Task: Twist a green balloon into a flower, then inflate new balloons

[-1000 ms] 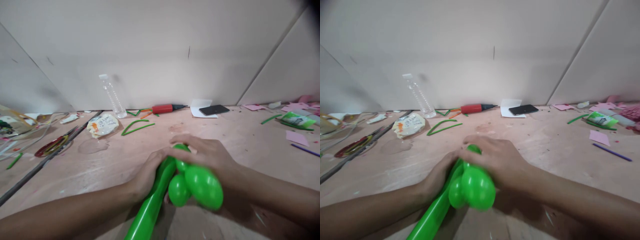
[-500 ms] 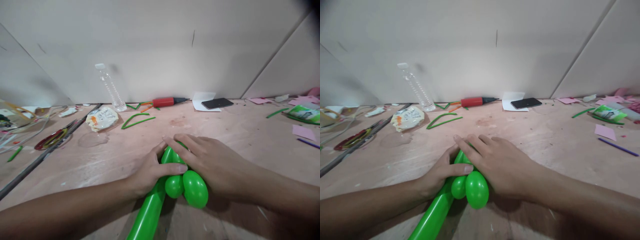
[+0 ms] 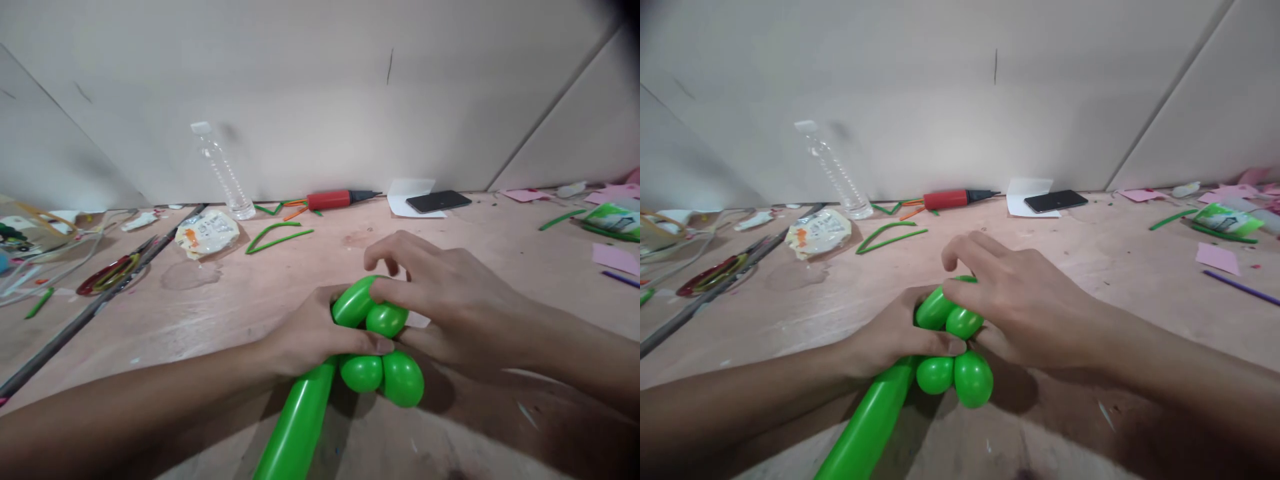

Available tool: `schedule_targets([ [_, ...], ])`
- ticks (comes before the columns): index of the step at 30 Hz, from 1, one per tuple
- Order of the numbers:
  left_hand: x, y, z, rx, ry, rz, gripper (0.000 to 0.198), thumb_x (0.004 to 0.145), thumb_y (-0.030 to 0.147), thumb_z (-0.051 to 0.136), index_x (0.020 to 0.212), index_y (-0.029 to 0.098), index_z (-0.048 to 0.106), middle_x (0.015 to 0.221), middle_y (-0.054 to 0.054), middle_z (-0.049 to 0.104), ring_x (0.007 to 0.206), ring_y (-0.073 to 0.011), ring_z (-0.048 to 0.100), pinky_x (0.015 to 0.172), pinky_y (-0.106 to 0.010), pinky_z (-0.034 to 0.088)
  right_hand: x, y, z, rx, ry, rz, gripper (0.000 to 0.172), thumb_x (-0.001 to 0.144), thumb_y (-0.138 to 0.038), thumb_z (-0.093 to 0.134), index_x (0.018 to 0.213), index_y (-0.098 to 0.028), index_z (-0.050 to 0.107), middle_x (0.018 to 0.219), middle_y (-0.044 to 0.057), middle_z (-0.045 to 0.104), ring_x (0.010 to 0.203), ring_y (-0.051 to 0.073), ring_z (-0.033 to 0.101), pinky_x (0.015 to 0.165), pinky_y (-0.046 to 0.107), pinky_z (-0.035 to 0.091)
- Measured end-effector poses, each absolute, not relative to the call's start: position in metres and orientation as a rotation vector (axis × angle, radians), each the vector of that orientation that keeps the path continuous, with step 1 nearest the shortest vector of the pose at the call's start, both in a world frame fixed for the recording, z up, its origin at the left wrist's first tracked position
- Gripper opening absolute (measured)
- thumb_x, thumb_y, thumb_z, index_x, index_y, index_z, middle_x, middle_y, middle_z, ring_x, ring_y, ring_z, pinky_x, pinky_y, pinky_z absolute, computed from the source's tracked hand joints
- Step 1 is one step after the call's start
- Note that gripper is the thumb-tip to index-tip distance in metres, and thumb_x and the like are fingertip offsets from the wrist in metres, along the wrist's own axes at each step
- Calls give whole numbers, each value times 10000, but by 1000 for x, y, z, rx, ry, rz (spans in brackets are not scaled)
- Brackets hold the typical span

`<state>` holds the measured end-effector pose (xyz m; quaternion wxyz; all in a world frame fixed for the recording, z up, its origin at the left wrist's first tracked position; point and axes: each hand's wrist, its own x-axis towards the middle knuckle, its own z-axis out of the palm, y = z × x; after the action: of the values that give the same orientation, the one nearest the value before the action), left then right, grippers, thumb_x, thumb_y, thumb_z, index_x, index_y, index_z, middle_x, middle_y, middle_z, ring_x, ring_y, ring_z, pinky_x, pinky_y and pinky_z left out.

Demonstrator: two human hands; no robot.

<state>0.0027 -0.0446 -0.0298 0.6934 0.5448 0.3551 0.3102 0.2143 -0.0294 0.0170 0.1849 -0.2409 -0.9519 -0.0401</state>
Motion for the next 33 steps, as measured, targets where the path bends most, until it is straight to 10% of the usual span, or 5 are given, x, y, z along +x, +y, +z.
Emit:
schedule_targets([
  [11, 2, -43, -33, 1182, 857, 606, 321, 645, 264, 891, 912, 142, 760, 863, -27, 728, 774, -149, 653, 707, -252, 503, 214, -37, 21, -651, -2750, -93, 60, 886, -192, 580, 946, -192, 579, 948, 65, 640, 783, 198, 577, 641, 316, 403],
  [16, 2, -45, -35, 1150, 838, 616, 225, 660, 277, 869, 785, 130, 753, 755, -15, 698, 684, -122, 620, 652, -232, 476, 214, -35, 18, -527, -2772, -429, 277, 968, -129, 459, 1216, -182, 573, 965, 71, 637, 805, 211, 545, 585, 310, 328],
  [22, 3, -55, -20, 1228, 844, 544, 125, 703, 221, 768, 676, 128, 690, 615, 30, 595, 572, -82, 521, 552, -199, 401, 214, -36, 16, -420, -2719, -513, 233, 988, -168, 434, 966, -154, 666, 870, 90, 672, 761, 220, 541, 585, 338, 337],
  [33, 6, -95, 13, 2938, 1013, 320, 170, 851, 143, 541, 706, 170, 626, 621, -67, 640, 530, -197, 528, 510, -310, 320, 203, -33, 20, -1017, -2601, 1686, 127, 700, -184, 645, 590, -193, 582, 523, -66, 501, 486, 90, 453, 431, 217, 315],
])
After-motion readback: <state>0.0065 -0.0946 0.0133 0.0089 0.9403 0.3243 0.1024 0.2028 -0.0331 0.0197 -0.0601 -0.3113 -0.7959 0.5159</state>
